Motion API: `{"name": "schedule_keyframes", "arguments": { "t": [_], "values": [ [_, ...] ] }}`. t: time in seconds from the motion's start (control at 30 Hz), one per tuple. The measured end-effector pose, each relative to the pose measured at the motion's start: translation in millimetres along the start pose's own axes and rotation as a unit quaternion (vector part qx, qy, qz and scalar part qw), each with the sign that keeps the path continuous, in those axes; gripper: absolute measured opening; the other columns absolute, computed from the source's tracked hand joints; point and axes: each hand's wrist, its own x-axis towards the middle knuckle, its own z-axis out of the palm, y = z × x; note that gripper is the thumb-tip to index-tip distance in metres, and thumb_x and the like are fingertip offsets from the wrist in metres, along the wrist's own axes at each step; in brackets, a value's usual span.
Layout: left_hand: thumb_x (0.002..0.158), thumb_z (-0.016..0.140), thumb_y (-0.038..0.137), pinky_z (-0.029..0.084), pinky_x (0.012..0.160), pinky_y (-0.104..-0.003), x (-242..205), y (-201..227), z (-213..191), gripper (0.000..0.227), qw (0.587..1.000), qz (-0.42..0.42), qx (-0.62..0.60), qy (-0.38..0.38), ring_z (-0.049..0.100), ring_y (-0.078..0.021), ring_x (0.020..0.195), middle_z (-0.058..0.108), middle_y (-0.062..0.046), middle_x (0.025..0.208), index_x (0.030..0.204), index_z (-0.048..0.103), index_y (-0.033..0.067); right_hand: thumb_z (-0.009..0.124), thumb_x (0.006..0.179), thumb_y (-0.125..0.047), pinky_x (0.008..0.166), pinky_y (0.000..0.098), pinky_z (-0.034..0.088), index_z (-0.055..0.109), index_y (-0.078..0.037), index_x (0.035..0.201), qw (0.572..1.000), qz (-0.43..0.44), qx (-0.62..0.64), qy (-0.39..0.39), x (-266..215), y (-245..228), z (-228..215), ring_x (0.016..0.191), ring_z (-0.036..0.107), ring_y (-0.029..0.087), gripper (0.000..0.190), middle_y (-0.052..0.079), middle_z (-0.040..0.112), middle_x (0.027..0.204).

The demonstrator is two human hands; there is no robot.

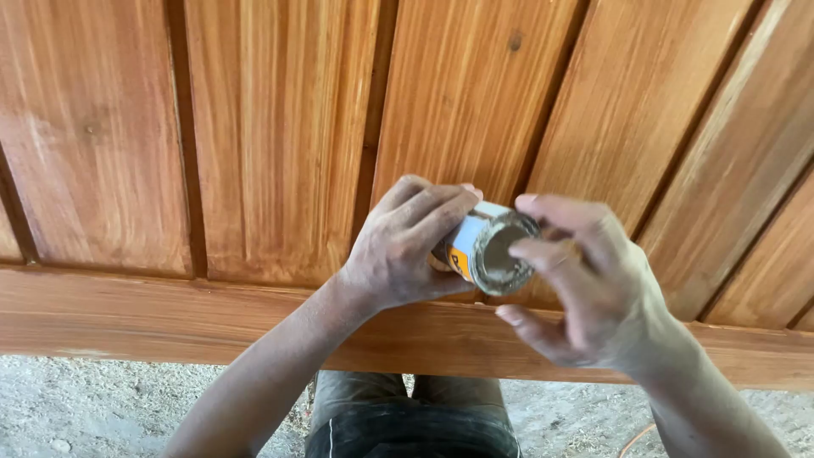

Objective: Apply wood filler to holes and gaps in a wooden door using fingers.

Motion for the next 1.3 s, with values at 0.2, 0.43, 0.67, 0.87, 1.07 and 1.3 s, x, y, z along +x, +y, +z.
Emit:
{"name": "schedule_keyframes", "arguments": {
  "t": [0.2,0.43,0.67,0.87,1.07,1.3],
  "values": [
    [0.07,0.099,0.048,0.052,0.097,-0.041,26,-36,11,0.088,0.991,0.013,0.115,0.066,0.062,-0.0279,0.107,0.061,-0.011,0.126,0.133,0.057,0.0015,0.058,0.09,-0.033,0.106,0.0376,0.047,0.066,-0.002,0.108,0.977,0.054,0.164,0.127,42,27,-27,0.125,0.051,0.021,0.037,0.011,0.053,0.138],
    [0.082,0.099,0.042,0.051,0.097,-0.039,35,-58,-27,0.082,0.972,0.008,0.199,0.124,0.059,-0.0253,0.11,0.061,-0.009,0.132,0.139,0.055,0.0028,0.056,0.075,-0.013,0.115,0.0411,0.044,0.072,-0.002,0.114,0.992,0.092,0.047,0.079,103,76,-14,0.131,0.047,0.026,0.043,0.015,0.047,0.139],
    [0.082,0.101,0.046,0.051,0.1,-0.036,28,-66,-30,0.088,0.974,-0.012,0.157,0.163,0.059,-0.0239,0.114,0.061,-0.008,0.134,0.143,0.053,0.0041,0.06,0.074,-0.001,0.103,0.0418,0.053,0.071,-0.002,0.124,0.991,0.087,-0.083,0.06,101,104,15,0.126,0.047,0.03,0.051,0.018,0.044,0.139],
    [0.08,0.102,0.046,0.05,0.098,-0.036,28,-69,-30,0.089,0.974,-0.01,0.14,0.178,0.059,-0.0229,0.112,0.061,-0.008,0.133,0.142,0.054,0.0051,0.065,0.075,0.003,0.099,0.0391,0.053,0.073,-0.006,0.119,0.986,0.05,-0.137,0.078,89,115,19,0.119,0.051,0.024,0.046,0.014,0.049,0.128],
    [0.078,0.102,0.048,0.051,0.099,-0.037,30,-70,-30,0.089,0.974,-0.015,0.141,0.178,0.059,-0.0232,0.112,0.062,-0.009,0.132,0.14,0.054,0.0047,0.061,0.075,0.005,0.104,0.0391,0.055,0.074,-0.003,0.119,0.988,0.07,-0.111,0.079,100,111,16,0.118,0.051,0.024,0.046,0.015,0.048,0.127],
    [0.082,0.101,0.042,0.052,0.097,-0.037,31,-69,-30,0.081,0.972,-0.019,0.136,0.193,0.061,-0.0238,0.11,0.063,-0.009,0.13,0.137,0.057,0.0026,0.061,0.071,0.006,0.099,0.0321,0.054,0.074,-0.006,0.115,0.989,0.116,-0.039,0.087,96,102,12,0.119,0.052,0.02,0.048,0.012,0.049,0.127]
  ]
}}
